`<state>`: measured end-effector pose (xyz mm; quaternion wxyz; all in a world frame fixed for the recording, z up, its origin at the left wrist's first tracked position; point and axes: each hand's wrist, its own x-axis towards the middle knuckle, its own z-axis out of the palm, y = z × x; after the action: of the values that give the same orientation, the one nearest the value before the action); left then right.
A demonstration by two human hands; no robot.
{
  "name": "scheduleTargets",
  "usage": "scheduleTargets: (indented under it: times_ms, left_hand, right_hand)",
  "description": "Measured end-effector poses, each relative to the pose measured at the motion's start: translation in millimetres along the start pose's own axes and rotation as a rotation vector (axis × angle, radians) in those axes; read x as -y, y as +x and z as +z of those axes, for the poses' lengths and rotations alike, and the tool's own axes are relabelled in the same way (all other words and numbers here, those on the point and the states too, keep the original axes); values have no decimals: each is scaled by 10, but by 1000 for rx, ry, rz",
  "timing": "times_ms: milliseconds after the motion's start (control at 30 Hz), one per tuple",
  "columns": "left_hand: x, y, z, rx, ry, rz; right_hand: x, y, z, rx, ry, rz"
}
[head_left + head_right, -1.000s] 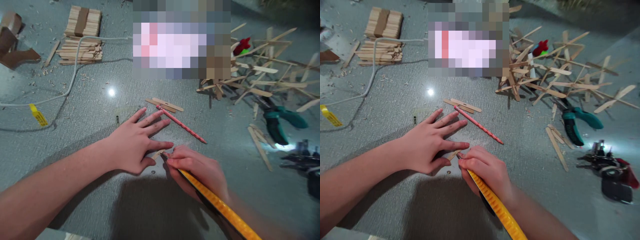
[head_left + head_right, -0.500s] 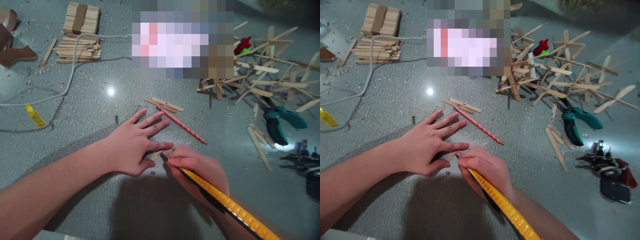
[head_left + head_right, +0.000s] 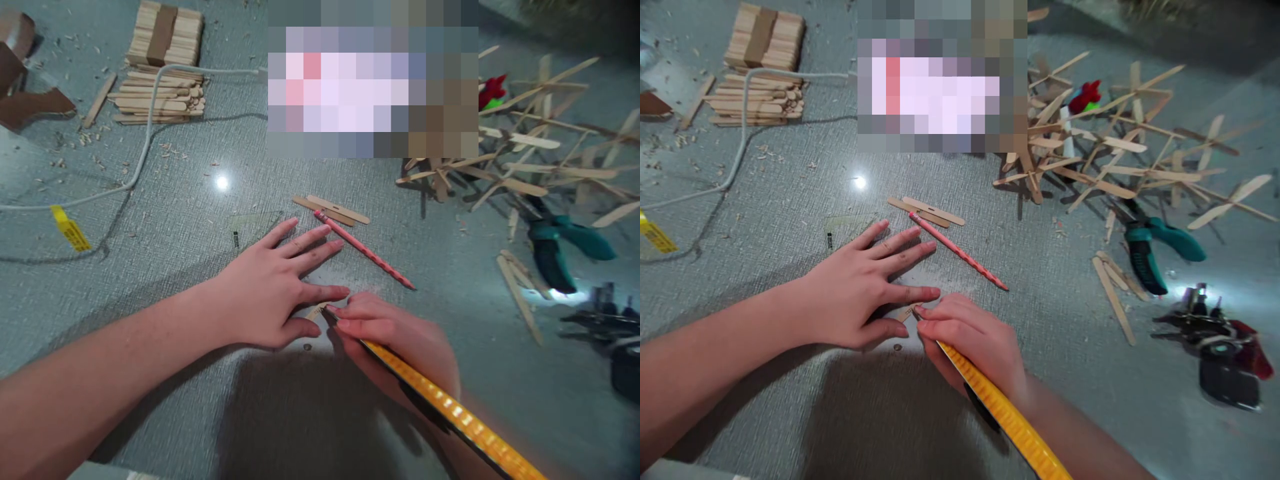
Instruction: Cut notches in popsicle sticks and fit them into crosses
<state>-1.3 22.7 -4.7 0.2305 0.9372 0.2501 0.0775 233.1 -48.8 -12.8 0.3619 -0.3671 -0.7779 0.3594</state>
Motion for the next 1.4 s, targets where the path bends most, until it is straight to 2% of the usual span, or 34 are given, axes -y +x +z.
scheduleTargets:
  times_ms: [700,900,1400]
  left_hand:
    - [7,19,28,1,28,19]
    - [16,19,49,-24,40,44]
    - [35,22,74,-11,10,108]
  right_hand:
    - [-4,-11,19,-30,-62,3]
    - [20,53,22,-20,-110,-35]
    - [-5,12,25,-30,-96,-17]
